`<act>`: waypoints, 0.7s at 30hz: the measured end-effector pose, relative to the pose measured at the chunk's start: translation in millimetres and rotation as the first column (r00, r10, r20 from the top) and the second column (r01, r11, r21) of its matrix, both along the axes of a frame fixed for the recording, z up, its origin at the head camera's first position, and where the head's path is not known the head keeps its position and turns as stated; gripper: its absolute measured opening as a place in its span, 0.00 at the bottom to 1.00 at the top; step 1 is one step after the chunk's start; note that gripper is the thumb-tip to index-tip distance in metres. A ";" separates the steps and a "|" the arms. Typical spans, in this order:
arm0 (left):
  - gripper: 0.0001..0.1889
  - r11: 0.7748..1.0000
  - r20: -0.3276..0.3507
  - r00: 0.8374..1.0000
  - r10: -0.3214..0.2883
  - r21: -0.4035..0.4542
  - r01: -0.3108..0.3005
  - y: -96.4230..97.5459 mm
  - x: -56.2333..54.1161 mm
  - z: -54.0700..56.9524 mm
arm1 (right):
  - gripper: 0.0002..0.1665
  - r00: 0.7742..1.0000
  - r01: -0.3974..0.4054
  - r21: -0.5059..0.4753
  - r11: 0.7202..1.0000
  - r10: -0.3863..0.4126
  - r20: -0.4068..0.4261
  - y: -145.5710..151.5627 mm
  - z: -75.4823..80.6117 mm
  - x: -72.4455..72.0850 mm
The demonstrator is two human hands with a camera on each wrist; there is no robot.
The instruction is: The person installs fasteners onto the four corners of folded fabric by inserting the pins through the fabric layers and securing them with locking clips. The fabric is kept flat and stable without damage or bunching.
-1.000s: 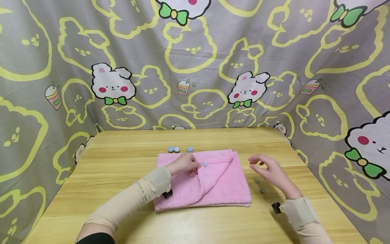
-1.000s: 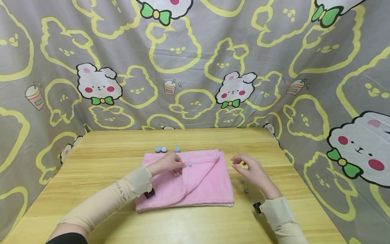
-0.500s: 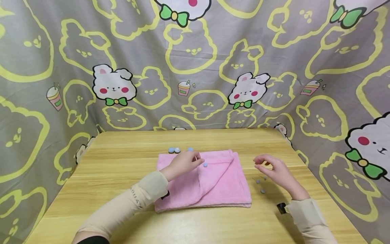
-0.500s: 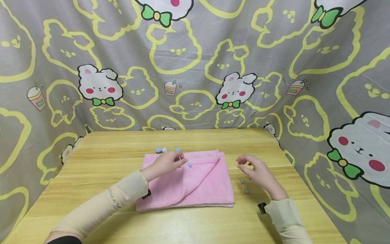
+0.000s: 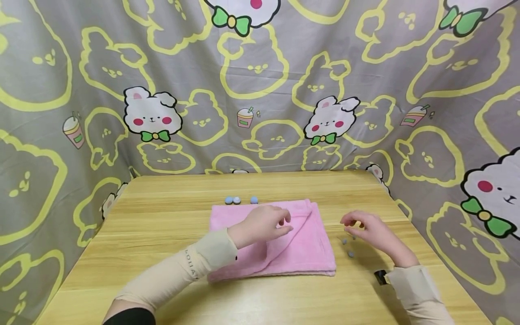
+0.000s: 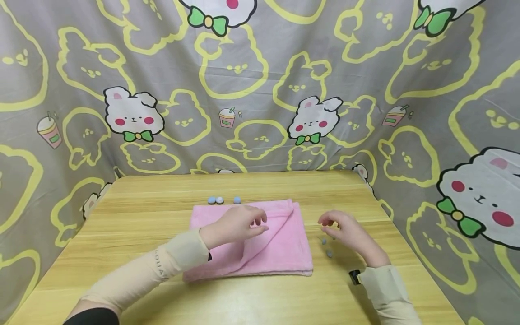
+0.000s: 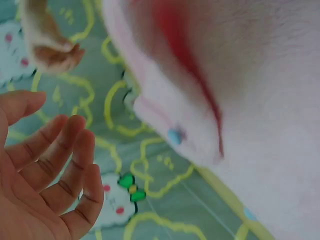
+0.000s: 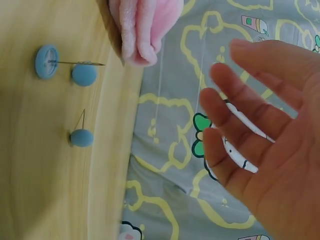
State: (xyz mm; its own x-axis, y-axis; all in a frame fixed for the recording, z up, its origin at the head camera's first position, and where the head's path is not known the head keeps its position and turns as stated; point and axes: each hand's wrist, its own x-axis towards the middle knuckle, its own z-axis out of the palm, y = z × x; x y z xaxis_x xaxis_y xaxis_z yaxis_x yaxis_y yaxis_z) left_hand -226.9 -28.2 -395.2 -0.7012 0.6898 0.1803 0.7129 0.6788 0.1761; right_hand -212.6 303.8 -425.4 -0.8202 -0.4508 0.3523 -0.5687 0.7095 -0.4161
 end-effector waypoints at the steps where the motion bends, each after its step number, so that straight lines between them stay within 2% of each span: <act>1: 0.11 0.999 -0.011 1.000 -0.026 -0.038 0.026 3.9 1.3 -2.0 | 0.12 1.000 -0.007 0.013 1.000 0.007 0.020 0.8 -0.7 -0.4; 5: 0.13 0.976 -0.032 0.993 -0.110 -0.192 0.102 21.0 9.9 -10.9 | 0.10 0.996 -0.040 0.069 0.997 0.035 0.081 2.0 -3.9 -2.8; 9: 0.14 0.947 -0.032 0.987 -0.160 -0.287 0.144 37.2 17.8 -17.5 | 0.09 0.987 -0.050 0.112 0.992 0.032 0.160 0.3 -6.3 -4.7; 12: 0.13 0.934 -0.016 0.981 -0.195 -0.308 0.181 47.9 22.2 -20.4 | 0.08 0.978 -0.046 0.144 0.989 0.015 0.209 -1.8 -10.0 -6.8; 17: 0.10 0.910 -0.008 0.962 -0.274 -0.324 0.257 62.1 28.3 -23.6 | 0.06 0.960 -0.043 0.174 0.984 -0.008 0.281 -6.0 -15.8 -10.9; 21: 0.07 0.892 -0.003 0.951 -0.308 -0.350 0.288 70.2 31.9 -25.6 | 0.07 0.941 -0.061 0.173 0.983 -0.001 0.338 -6.8 -19.4 -13.2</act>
